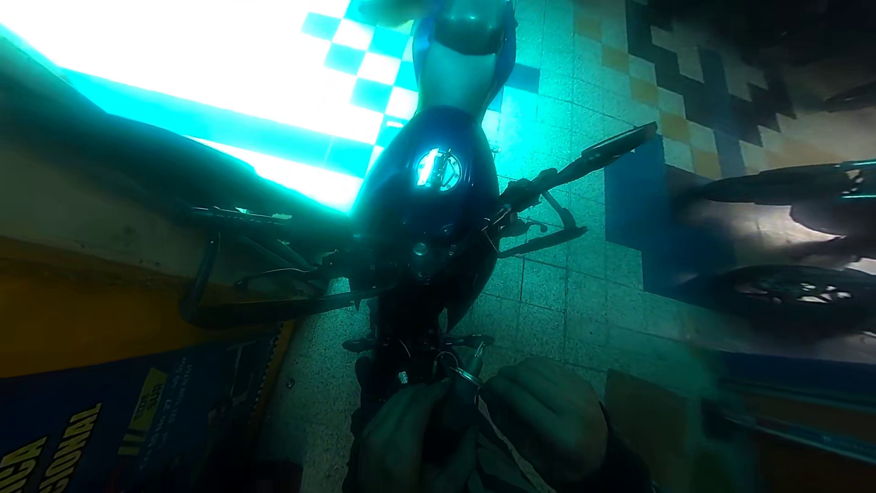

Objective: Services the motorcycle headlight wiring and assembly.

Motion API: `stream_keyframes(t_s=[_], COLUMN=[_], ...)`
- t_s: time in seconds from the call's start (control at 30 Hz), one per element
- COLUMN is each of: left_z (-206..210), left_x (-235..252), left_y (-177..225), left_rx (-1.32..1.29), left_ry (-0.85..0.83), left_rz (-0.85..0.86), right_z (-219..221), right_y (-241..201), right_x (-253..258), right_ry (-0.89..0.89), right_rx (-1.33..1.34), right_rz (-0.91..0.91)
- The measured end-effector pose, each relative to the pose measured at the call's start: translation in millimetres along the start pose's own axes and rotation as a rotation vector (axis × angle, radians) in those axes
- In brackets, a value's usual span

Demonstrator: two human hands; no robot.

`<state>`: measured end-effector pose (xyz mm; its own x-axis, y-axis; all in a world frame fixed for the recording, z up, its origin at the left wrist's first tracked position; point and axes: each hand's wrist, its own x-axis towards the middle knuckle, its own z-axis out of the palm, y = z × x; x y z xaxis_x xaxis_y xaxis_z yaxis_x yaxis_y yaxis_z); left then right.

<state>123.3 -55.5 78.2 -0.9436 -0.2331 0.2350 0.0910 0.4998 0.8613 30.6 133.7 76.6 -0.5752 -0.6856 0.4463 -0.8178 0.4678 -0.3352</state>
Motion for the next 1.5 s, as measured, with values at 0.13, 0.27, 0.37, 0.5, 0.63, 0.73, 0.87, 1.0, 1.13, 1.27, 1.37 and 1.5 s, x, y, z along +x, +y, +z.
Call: stream_keyframes(t_s=[0.13, 0.27, 0.37, 0.5, 0.63, 0.73, 0.87, 1.0, 1.13, 1.27, 1.37, 1.5], left_z=[4.5, -3.1, -7.6, -7.2, -16.4, -22.3, -26.4, -24.0, -26.6, -27.0, -29.2, -27.7], left_x=[-3.2, -0.3, -2.4, -13.0, -11.5, -6.5, -0.4, -2.9, -9.3, -13.5, -13.0, -20.2], left_y=[-7.9, -9.6, -11.6, -10.1, -10.0, -10.8, -9.5, -3.5, 1.6, 1.0, 4.0, 2.5], left_rx=[-0.154, -0.204, -0.257, -0.173, -0.179, -0.168, -0.196, -0.246, -0.212, -0.212, -0.220, -0.210], left_ry=[-0.128, -0.212, -0.174, -0.007, -0.078, -0.111, -0.123, -0.085, -0.077, -0.072, -0.076, -0.037], left_rz=[-0.114, -0.069, 0.012, 0.120, 0.173, 0.222, 0.289, 0.290, 0.271, 0.256, 0.236, 0.171], right_z=[0.2, -8.4, -8.4, -11.1, -21.9, -30.5, -37.6, -46.0, -48.3, -44.5, -41.4, -39.9], right_y=[12.0, 17.3, 12.2, -0.8, -0.3, 3.7, 1.2, -2.1, -3.6, -5.7, -7.2, -7.5], right_x=[-13.3, -13.0, -9.2, 1.6, 19.3, 26.7, 32.5, 38.9, 40.8, 40.5, 39.3, 37.2], right_ry=[-0.047, -0.151, -0.130, -0.085, -0.144, -0.174, -0.151, -0.109, -0.076, -0.039, -0.021, -0.057], right_rx=[0.067, 0.077, 0.057, 0.042, 0.067, 0.095, 0.093, 0.103, 0.130, 0.165, 0.182, 0.131], right_rz=[-0.092, -0.130, -0.129, -0.139, -0.273, -0.335, -0.360, -0.410, -0.431, -0.400, -0.389, -0.384])
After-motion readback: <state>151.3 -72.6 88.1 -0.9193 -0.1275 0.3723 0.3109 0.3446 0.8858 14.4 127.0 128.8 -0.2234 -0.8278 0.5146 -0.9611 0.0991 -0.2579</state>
